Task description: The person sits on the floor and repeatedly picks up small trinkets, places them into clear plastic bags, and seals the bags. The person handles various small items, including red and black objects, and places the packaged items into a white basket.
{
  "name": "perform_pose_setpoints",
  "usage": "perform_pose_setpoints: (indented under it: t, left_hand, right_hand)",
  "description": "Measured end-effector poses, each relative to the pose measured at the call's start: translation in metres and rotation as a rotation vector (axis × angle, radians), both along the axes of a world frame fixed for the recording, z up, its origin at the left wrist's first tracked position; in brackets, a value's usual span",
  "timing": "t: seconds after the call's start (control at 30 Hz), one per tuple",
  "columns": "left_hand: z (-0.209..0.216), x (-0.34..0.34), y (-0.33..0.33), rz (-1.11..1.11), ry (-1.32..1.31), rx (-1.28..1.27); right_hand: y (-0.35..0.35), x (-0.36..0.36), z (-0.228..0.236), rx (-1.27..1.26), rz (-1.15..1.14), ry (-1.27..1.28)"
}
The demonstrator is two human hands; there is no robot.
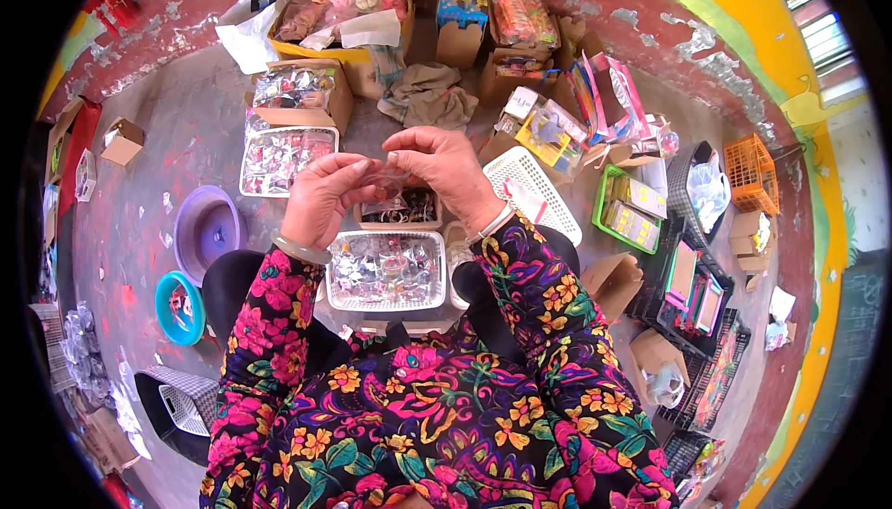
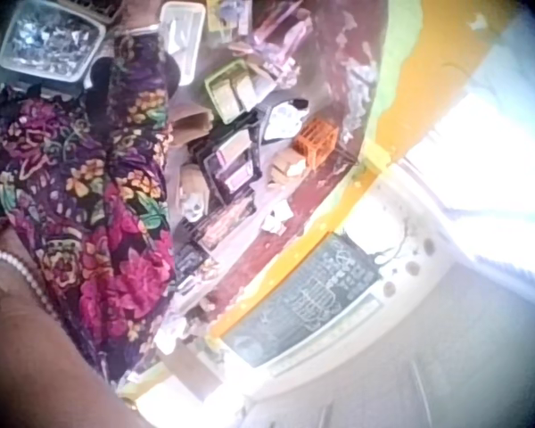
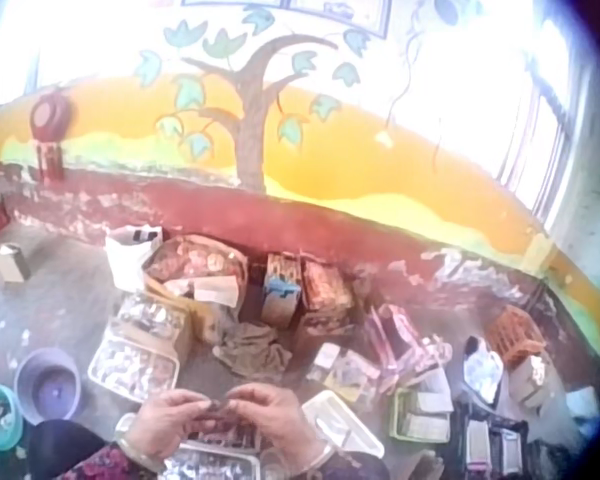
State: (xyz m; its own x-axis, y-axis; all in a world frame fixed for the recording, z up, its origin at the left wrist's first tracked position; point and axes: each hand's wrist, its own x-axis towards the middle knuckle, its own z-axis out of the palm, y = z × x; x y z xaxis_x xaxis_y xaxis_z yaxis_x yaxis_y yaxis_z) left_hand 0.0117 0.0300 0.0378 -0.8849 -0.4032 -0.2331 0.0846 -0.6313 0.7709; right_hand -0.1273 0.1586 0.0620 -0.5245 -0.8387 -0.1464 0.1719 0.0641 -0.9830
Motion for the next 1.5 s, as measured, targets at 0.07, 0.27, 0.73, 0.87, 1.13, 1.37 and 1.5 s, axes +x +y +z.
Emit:
perform_pose_setpoints:
  t: [0.07,0.27,0.73,0.87,1.13,1.37,1.5]
  left_hand:
    - [0.003,0.001,0.001,-0.039,-0.001,-0.018]
    - [0.003,0.001,0.001,-0.022,0.011,0.028]
    - [0.007,0.007,-0.008,-0.128,0.093,0.268]
    - [0.007,0.006,-0.009,-0.110,0.125,0.335]
    - [-0.002,0.002,-0.004,-0.027,0.053,0.168]
    - [-0.002,0.002,-0.003,0.021,0.058,0.128]
    - [-0.003,0.002,-0.003,0.071,0.062,0.055]
  right_hand:
    - [0.002,-0.001,0.001,0.016,-0.001,-0.003]
    - [0.005,0.001,0.002,0.007,-0.033,-0.015]
    - [0.004,-0.005,-0.006,-0.197,0.061,0.415]
    - [0.003,-0.002,-0.005,-0.236,0.045,0.481]
    - [0.001,0.001,-0.005,-0.258,0.036,0.544]
    - [0.001,-0.002,-0.008,-0.233,0.046,0.489]
    - [0.000,-0.001,0.002,-0.171,-0.053,0.208]
